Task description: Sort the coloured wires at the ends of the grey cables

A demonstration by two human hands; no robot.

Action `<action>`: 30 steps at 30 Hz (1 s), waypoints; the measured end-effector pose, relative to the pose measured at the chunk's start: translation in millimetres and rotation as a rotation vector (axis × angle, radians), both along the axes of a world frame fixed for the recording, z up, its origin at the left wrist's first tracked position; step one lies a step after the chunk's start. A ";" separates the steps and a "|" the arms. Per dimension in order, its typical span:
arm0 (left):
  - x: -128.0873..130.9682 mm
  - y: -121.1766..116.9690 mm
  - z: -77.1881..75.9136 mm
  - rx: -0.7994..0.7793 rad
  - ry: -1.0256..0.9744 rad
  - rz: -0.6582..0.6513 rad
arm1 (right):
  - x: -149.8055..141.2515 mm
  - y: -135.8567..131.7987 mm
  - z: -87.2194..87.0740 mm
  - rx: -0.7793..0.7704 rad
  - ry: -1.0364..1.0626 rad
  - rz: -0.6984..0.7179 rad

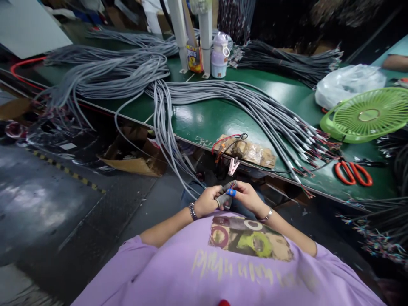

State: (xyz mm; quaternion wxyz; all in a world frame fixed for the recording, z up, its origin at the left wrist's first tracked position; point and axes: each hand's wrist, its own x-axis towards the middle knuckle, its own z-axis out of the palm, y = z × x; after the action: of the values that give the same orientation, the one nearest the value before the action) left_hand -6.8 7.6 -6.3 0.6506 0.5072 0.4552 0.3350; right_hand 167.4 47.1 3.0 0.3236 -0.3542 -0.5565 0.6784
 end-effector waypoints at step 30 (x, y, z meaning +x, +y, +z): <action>-32.5 -24.3 23.3 0.090 -0.013 0.737 | 29.4 -44.4 -50.1 -0.286 -0.007 -0.216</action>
State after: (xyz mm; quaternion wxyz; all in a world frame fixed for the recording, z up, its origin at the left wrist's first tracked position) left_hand -39.3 -16.6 17.0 0.4663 0.3352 0.5881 0.5695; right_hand 196.8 2.7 -47.1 0.3391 -0.4566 -0.4141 0.7106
